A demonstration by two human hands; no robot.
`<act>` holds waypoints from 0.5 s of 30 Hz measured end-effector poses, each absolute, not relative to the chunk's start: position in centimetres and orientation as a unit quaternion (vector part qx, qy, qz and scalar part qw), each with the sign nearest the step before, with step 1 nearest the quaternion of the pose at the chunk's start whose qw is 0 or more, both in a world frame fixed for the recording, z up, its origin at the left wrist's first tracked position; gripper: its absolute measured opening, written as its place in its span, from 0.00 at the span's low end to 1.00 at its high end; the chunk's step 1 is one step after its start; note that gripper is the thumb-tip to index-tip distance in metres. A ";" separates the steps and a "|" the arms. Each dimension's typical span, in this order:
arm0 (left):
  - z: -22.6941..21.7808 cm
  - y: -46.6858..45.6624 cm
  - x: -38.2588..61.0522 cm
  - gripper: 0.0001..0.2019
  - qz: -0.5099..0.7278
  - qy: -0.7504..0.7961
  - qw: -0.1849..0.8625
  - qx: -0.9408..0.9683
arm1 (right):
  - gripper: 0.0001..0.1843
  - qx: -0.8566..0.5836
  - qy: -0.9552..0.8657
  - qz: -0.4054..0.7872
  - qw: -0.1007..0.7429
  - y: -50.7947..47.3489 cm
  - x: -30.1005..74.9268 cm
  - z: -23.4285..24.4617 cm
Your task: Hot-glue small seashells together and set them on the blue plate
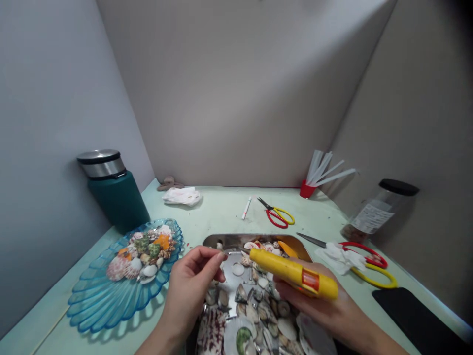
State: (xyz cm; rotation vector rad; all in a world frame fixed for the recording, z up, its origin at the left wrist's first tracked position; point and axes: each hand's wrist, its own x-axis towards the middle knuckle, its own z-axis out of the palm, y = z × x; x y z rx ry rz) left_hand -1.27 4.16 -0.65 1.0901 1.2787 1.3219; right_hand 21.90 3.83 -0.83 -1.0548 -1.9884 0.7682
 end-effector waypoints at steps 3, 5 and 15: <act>-0.6 4.1 -1.3 0.08 0.544 0.517 0.492 0.442 | 0.05 -0.423 -0.744 0.365 0.366 3.9 21.8 -0.9; -0.6 4.1 -1.3 0.08 0.544 0.515 0.494 0.442 | 0.06 -0.431 -0.731 0.393 0.355 4.0 21.7 -1.1; -0.5 4.2 -1.1 0.08 0.539 0.518 0.488 0.451 | 0.08 -0.455 -0.687 0.440 0.356 3.9 21.6 -1.5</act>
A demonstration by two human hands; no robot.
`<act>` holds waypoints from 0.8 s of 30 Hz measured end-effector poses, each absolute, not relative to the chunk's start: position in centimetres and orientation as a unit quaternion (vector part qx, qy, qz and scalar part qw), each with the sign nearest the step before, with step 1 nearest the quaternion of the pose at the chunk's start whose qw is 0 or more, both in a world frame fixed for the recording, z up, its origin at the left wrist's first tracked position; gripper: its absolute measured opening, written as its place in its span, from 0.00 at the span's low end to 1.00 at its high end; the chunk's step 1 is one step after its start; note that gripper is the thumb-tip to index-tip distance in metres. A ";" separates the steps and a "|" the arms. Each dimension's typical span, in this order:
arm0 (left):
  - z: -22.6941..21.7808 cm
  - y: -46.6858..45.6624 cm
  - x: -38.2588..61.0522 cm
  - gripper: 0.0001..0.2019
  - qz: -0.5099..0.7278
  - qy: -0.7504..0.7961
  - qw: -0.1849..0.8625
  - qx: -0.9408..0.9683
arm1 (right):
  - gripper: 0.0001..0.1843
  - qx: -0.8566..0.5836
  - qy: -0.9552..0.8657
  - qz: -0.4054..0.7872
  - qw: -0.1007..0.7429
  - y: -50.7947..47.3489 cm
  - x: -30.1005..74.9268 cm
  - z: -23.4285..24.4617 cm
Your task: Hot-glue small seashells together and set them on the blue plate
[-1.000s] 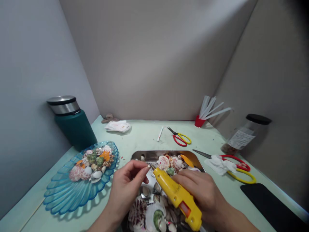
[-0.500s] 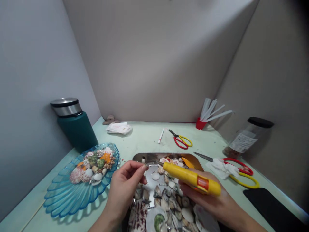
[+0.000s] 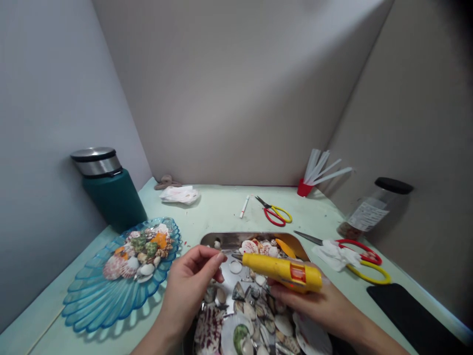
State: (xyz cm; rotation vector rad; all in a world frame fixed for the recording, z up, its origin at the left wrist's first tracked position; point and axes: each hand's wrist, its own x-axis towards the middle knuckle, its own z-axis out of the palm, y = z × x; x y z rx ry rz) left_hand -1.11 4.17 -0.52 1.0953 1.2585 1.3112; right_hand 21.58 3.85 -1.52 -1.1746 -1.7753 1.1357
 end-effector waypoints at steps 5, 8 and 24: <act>-0.5 4.2 -1.0 0.06 0.536 0.512 0.484 0.466 | 0.07 -0.440 -0.706 0.419 0.365 3.6 21.6 -1.4; -0.6 4.2 -1.0 0.06 0.531 0.515 0.477 0.474 | 0.07 -0.437 -0.709 0.415 0.366 3.6 21.6 -1.4; -0.7 4.1 -1.0 0.06 0.525 0.525 0.458 0.489 | 0.08 -0.444 -0.706 0.421 0.356 3.6 21.5 -1.2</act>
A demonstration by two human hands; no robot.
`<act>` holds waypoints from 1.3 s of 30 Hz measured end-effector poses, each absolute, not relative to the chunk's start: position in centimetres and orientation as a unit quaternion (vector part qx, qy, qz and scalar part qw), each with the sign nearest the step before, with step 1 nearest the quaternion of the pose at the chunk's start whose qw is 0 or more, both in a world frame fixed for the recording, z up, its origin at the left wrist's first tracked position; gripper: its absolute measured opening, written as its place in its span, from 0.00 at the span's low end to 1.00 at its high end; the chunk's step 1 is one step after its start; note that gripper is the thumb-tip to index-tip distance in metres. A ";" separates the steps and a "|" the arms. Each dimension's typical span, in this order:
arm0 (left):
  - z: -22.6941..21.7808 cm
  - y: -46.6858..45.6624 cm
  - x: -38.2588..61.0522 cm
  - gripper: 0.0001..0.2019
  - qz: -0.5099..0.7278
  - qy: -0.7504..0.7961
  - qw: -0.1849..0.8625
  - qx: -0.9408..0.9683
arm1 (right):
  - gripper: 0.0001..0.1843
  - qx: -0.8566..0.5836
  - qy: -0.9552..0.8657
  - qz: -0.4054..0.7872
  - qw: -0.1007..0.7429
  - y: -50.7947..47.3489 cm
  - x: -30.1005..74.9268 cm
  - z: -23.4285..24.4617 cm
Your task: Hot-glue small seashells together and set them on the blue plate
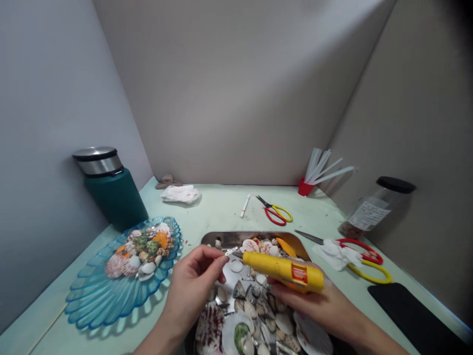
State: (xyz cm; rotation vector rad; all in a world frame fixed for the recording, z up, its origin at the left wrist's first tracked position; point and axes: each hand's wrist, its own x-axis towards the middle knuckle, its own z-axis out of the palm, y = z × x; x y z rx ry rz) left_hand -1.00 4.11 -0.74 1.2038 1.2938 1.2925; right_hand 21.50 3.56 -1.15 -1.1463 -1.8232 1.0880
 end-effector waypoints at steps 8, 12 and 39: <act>-0.9 4.0 -1.0 0.05 0.524 0.521 0.451 0.501 | 0.08 -0.446 -0.711 0.399 0.370 3.5 21.5 -1.0; -0.9 4.0 -1.0 0.06 0.528 0.518 0.451 0.499 | 0.10 -0.456 -0.699 0.400 0.379 3.5 21.5 -1.0; -1.0 4.0 -1.1 0.06 0.530 0.501 0.462 0.504 | 0.06 -0.421 -0.764 0.343 0.348 3.6 21.4 -1.0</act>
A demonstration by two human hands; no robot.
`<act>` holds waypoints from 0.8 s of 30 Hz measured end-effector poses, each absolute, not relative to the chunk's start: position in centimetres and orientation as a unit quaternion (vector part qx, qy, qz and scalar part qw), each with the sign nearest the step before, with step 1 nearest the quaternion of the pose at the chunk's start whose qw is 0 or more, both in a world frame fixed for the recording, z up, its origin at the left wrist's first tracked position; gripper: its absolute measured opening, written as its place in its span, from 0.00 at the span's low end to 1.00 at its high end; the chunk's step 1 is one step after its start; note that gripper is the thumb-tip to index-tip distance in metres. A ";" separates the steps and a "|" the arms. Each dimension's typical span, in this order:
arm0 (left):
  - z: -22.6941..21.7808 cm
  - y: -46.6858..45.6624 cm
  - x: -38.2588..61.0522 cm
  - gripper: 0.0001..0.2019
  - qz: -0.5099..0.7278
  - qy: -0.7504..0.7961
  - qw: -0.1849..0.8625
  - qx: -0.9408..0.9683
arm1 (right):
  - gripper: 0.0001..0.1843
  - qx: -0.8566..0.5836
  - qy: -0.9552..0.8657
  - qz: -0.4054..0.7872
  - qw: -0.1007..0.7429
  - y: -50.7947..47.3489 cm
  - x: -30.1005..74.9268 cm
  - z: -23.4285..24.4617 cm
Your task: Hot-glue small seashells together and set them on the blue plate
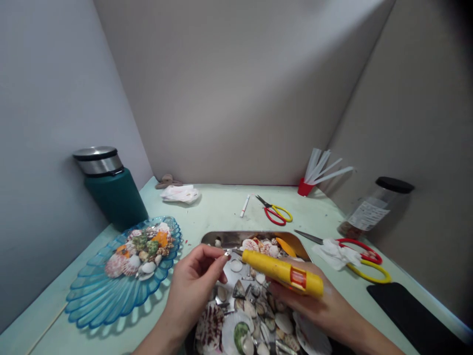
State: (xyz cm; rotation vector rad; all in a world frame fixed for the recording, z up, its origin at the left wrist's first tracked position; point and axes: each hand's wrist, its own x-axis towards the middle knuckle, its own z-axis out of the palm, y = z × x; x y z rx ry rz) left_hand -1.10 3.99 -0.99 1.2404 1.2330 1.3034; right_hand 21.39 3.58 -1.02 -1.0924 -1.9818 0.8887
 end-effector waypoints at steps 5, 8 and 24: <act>-1.2 4.1 -1.0 0.05 0.533 0.484 0.468 0.512 | 0.06 -0.385 -0.803 0.310 0.333 3.5 21.0 -0.5; -1.2 4.0 -1.0 0.05 0.533 0.485 0.464 0.515 | 0.06 -0.369 -0.807 0.307 0.345 3.4 20.8 -0.3; -0.9 3.8 -1.0 0.05 0.525 0.497 0.451 0.523 | 0.10 -0.372 -0.823 0.275 0.330 3.5 20.7 -0.5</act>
